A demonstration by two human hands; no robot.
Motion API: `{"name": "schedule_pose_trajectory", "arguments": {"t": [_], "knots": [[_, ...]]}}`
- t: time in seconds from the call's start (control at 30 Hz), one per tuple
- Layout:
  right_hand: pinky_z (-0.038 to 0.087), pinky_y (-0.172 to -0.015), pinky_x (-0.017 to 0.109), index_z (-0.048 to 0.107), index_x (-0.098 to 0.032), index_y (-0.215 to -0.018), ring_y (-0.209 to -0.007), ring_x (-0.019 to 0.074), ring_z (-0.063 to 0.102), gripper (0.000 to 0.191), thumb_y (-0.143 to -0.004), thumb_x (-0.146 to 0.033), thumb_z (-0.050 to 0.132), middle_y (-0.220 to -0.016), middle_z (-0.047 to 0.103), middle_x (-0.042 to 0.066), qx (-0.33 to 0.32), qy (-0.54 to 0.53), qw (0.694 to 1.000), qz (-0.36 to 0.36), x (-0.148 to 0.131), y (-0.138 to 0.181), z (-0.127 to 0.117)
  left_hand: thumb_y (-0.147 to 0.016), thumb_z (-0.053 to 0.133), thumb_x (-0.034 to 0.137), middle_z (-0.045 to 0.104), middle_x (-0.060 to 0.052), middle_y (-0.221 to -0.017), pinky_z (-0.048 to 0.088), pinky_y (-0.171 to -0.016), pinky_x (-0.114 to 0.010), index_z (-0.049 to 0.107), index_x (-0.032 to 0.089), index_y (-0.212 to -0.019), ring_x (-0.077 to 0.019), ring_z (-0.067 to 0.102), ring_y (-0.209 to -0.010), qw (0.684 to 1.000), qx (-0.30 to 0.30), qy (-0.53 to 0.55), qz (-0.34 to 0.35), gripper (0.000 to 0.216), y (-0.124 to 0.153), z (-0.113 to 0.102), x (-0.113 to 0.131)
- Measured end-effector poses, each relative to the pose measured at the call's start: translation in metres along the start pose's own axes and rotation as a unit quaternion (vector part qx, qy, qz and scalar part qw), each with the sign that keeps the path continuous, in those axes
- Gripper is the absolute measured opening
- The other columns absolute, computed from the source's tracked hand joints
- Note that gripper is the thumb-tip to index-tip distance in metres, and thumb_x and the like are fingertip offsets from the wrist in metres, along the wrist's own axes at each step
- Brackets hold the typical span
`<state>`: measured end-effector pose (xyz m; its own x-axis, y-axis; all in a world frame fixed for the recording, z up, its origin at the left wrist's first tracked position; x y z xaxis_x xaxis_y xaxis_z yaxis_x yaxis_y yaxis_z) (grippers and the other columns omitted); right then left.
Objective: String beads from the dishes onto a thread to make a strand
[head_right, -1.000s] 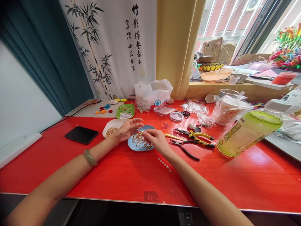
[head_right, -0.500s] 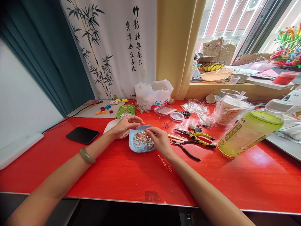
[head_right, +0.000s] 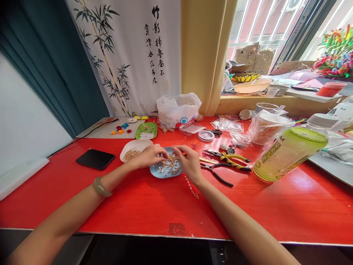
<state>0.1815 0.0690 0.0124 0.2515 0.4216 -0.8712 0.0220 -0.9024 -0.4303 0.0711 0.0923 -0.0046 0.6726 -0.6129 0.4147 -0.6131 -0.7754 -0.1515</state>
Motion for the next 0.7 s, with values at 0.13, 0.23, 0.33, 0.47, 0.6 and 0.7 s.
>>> {"name": "schedule_pose_trajectory", "arguments": {"t": [0.13,0.23,0.33,0.47,0.6,0.7], "knots": [[0.042,-0.059,0.024,0.063,-0.016,-0.075,-0.065,0.0146,0.054,0.025,-0.075,-0.037,0.051,-0.07,0.062,0.004,0.003,0.004,1.0,0.005,-0.001,0.001,0.0,-0.07,0.052,0.029,0.065,-0.002,-0.079,0.038,-0.068,-0.024,0.066,0.022,-0.076,-0.0163,0.054,-0.079,1.0,-0.016,-0.008,-0.011,0.017,0.0,0.01,0.002],[0.042,-0.058,0.024,0.063,-0.015,-0.075,-0.065,0.0142,0.054,0.025,-0.075,-0.037,0.051,-0.07,0.062,0.004,0.006,0.007,1.0,0.011,-0.002,0.001,-0.001,-0.07,0.053,0.03,0.065,-0.001,-0.078,0.038,-0.067,-0.023,0.066,0.021,-0.077,-0.015,0.055,-0.075,0.999,-0.024,0.022,-0.029,0.017,0.0,0.017,-0.001],[0.041,-0.058,0.024,0.064,-0.015,-0.077,-0.065,0.0141,0.054,0.026,-0.075,-0.037,0.051,-0.07,0.062,0.004,0.006,0.006,1.0,0.016,-0.001,0.001,-0.001,-0.067,0.056,0.029,0.065,-0.001,-0.076,0.037,-0.063,-0.023,0.065,0.02,-0.074,-0.0144,0.055,-0.072,0.997,-0.015,0.053,-0.046,0.015,-0.001,0.02,-0.006],[0.041,-0.058,0.023,0.064,-0.015,-0.076,-0.064,0.0136,0.053,0.026,-0.075,-0.037,0.051,-0.069,0.061,0.004,0.004,-0.002,1.0,0.026,0.0,0.0,-0.002,-0.064,0.059,0.027,0.064,-0.002,-0.072,0.038,-0.06,-0.024,0.064,0.017,-0.071,-0.013,0.054,-0.065,0.978,0.01,0.195,-0.076,0.013,-0.004,0.018,-0.017],[0.038,-0.054,0.023,0.062,-0.014,-0.071,-0.056,0.0111,0.048,0.025,-0.074,-0.037,0.052,-0.062,0.057,0.002,-0.018,-0.039,0.997,0.058,0.002,0.001,0.003,-0.06,0.066,0.026,0.062,-0.003,-0.071,0.04,-0.06,-0.022,0.062,0.013,-0.072,-0.0107,0.054,-0.065,0.889,0.072,0.436,-0.12,0.019,-0.004,0.008,-0.03],[0.035,-0.05,0.022,0.06,-0.014,-0.066,-0.051,0.009,0.044,0.026,-0.072,-0.037,0.053,-0.057,0.053,0.0,-0.073,-0.079,0.99,0.096,0.003,0.006,0.018,-0.058,0.069,0.022,0.062,-0.002,-0.076,0.041,-0.061,-0.02,0.061,0.013,-0.075,-0.0085,0.055,-0.068,0.783,0.106,0.595,-0.145,0.021,-0.001,0.006,-0.036]]}}
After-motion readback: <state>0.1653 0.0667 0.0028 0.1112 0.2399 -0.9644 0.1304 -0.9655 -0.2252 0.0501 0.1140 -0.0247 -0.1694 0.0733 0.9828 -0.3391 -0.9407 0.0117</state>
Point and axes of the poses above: each hand's wrist, its own y-axis away from the middle knuckle, its own z-axis out of the palm, x = y × z, the point moved 10 cm from there along -y, towards the middle knuckle
